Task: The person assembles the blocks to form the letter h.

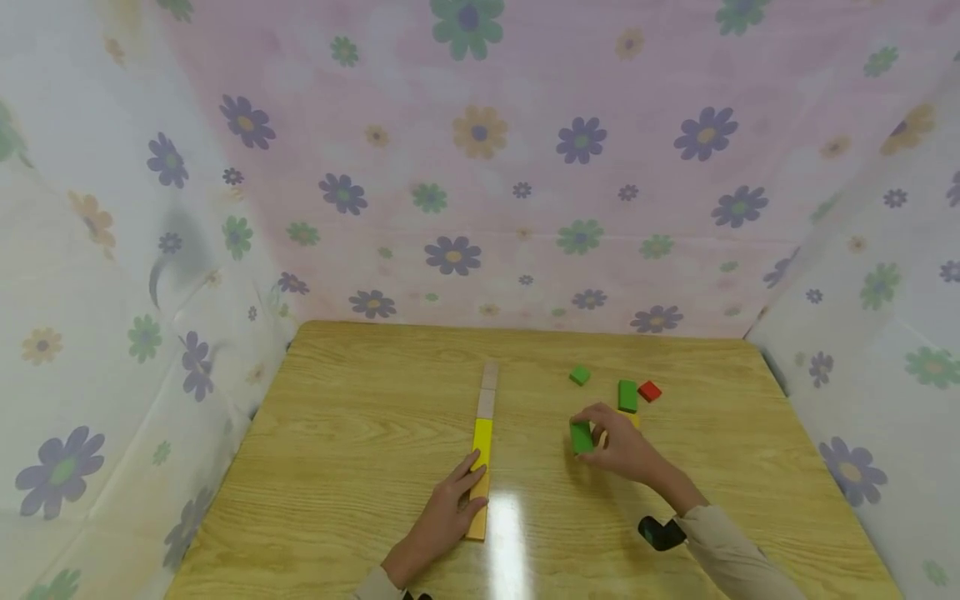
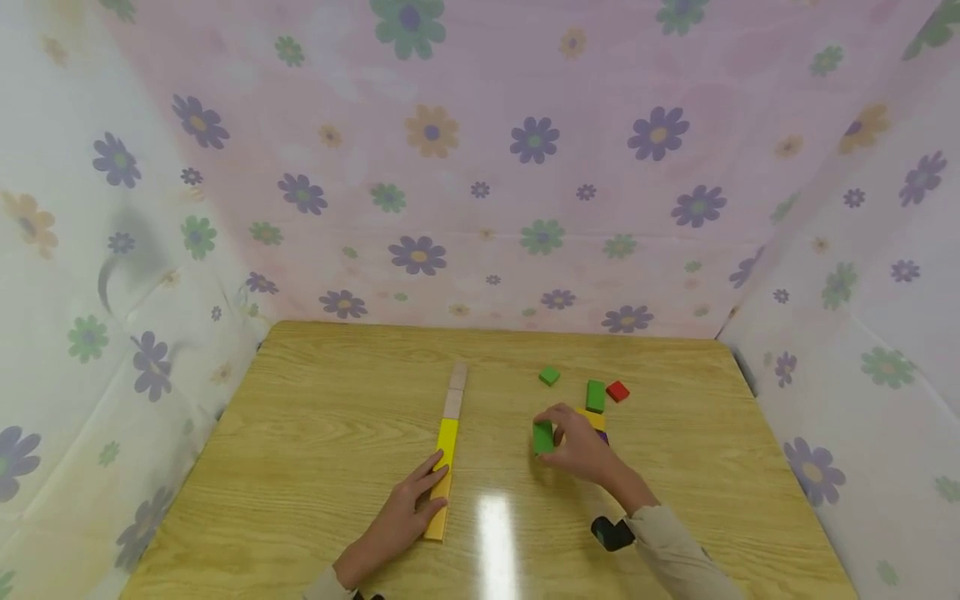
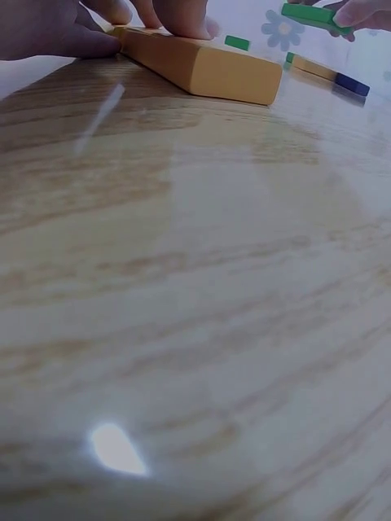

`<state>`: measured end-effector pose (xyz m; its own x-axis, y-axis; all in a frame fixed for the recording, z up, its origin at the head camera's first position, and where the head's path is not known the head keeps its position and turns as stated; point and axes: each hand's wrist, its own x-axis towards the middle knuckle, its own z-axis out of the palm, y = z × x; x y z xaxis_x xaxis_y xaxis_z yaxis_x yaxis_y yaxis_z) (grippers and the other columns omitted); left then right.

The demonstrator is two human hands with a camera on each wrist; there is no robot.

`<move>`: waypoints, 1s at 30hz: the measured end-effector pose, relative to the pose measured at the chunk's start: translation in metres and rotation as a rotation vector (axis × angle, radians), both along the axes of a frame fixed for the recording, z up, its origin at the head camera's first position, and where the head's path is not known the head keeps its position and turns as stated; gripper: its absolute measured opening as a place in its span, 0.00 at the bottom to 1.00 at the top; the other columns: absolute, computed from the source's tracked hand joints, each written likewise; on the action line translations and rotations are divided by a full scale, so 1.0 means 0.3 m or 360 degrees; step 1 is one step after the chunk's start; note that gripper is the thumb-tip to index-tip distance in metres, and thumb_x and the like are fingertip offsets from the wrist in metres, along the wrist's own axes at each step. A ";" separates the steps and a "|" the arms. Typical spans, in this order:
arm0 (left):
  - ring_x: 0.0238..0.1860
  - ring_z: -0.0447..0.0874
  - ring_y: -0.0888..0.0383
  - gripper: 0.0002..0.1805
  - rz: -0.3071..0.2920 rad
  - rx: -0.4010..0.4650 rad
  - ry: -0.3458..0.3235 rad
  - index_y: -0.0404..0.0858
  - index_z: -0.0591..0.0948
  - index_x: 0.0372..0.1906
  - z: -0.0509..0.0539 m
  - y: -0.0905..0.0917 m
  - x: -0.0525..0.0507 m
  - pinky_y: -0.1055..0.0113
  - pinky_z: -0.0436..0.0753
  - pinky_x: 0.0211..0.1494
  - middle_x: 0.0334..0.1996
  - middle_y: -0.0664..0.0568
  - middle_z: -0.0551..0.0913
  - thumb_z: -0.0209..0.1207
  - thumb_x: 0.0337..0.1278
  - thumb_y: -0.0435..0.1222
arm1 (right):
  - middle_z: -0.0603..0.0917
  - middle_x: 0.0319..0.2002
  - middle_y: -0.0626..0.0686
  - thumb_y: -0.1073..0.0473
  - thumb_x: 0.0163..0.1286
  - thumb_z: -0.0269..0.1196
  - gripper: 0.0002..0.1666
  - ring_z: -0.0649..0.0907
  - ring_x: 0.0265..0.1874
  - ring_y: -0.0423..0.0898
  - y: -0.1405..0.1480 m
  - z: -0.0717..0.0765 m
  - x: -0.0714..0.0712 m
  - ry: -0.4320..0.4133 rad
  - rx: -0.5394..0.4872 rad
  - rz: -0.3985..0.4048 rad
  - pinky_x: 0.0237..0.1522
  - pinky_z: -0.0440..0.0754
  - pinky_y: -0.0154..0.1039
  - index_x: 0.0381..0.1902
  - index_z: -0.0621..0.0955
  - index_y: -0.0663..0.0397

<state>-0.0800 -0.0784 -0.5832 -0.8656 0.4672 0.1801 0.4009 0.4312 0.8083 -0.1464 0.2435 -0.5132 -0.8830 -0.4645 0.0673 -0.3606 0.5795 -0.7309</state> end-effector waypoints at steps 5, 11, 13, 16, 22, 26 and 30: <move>0.68 0.58 0.40 0.26 0.0009 0.0006 0.0010 0.26 0.68 0.64 -0.005 0.000 0.000 0.51 0.70 0.61 0.70 0.38 0.57 0.56 0.65 0.35 | 0.76 0.50 0.56 0.63 0.53 0.72 0.28 0.77 0.29 0.44 -0.011 -0.012 0.029 0.0038 0.0022 0.0023 0.25 0.78 0.33 0.53 0.78 0.62; 0.68 0.57 0.41 0.27 0.0007 0.0008 -0.0017 0.27 0.68 0.64 -0.007 -0.002 -0.002 0.53 0.69 0.62 0.71 0.39 0.56 0.56 0.65 0.35 | 0.75 0.52 0.57 0.63 0.53 0.73 0.28 0.77 0.31 0.44 -0.028 -0.026 0.064 -0.0007 0.0023 0.0050 0.26 0.77 0.33 0.52 0.78 0.62; 0.68 0.57 0.41 0.27 0.0003 0.0006 -0.0023 0.27 0.68 0.64 -0.007 -0.001 -0.002 0.52 0.69 0.62 0.71 0.39 0.56 0.56 0.65 0.35 | 0.74 0.52 0.57 0.63 0.54 0.73 0.28 0.77 0.31 0.45 -0.031 -0.031 0.076 -0.0043 0.0013 0.0059 0.26 0.77 0.33 0.52 0.77 0.62; 0.69 0.57 0.42 0.27 0.0001 0.0007 -0.0038 0.27 0.68 0.65 -0.007 -0.001 0.000 0.52 0.68 0.62 0.71 0.39 0.56 0.56 0.65 0.35 | 0.74 0.51 0.56 0.63 0.54 0.73 0.28 0.77 0.32 0.46 -0.035 -0.041 0.089 -0.0089 0.0000 0.0071 0.26 0.77 0.33 0.53 0.77 0.61; 0.69 0.57 0.42 0.27 0.0006 0.0002 -0.0038 0.27 0.68 0.65 -0.001 -0.001 -0.001 0.50 0.68 0.63 0.71 0.40 0.56 0.55 0.66 0.36 | 0.76 0.48 0.52 0.63 0.52 0.73 0.29 0.77 0.33 0.45 -0.055 -0.059 0.106 -0.0133 -0.0005 0.0067 0.26 0.78 0.33 0.52 0.78 0.60; 0.68 0.58 0.41 0.26 0.0007 0.0003 -0.0008 0.26 0.68 0.64 -0.002 -0.002 -0.001 0.49 0.69 0.62 0.71 0.39 0.56 0.55 0.66 0.37 | 0.75 0.48 0.49 0.62 0.51 0.74 0.29 0.76 0.33 0.43 -0.067 -0.078 0.125 -0.0165 0.0025 0.0058 0.27 0.77 0.33 0.52 0.78 0.58; 0.68 0.57 0.41 0.27 0.0013 0.0010 -0.0014 0.27 0.68 0.64 -0.003 -0.002 0.002 0.49 0.68 0.62 0.71 0.39 0.57 0.55 0.66 0.37 | 0.75 0.48 0.51 0.60 0.51 0.74 0.29 0.76 0.33 0.42 -0.073 -0.087 0.144 -0.0186 0.0028 0.0076 0.26 0.76 0.33 0.52 0.78 0.58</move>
<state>-0.0795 -0.0791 -0.5840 -0.8708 0.4592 0.1753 0.3903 0.4293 0.8145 -0.1033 0.2215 -0.5394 -0.8612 -0.5064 -0.0436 -0.3008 0.5770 -0.7593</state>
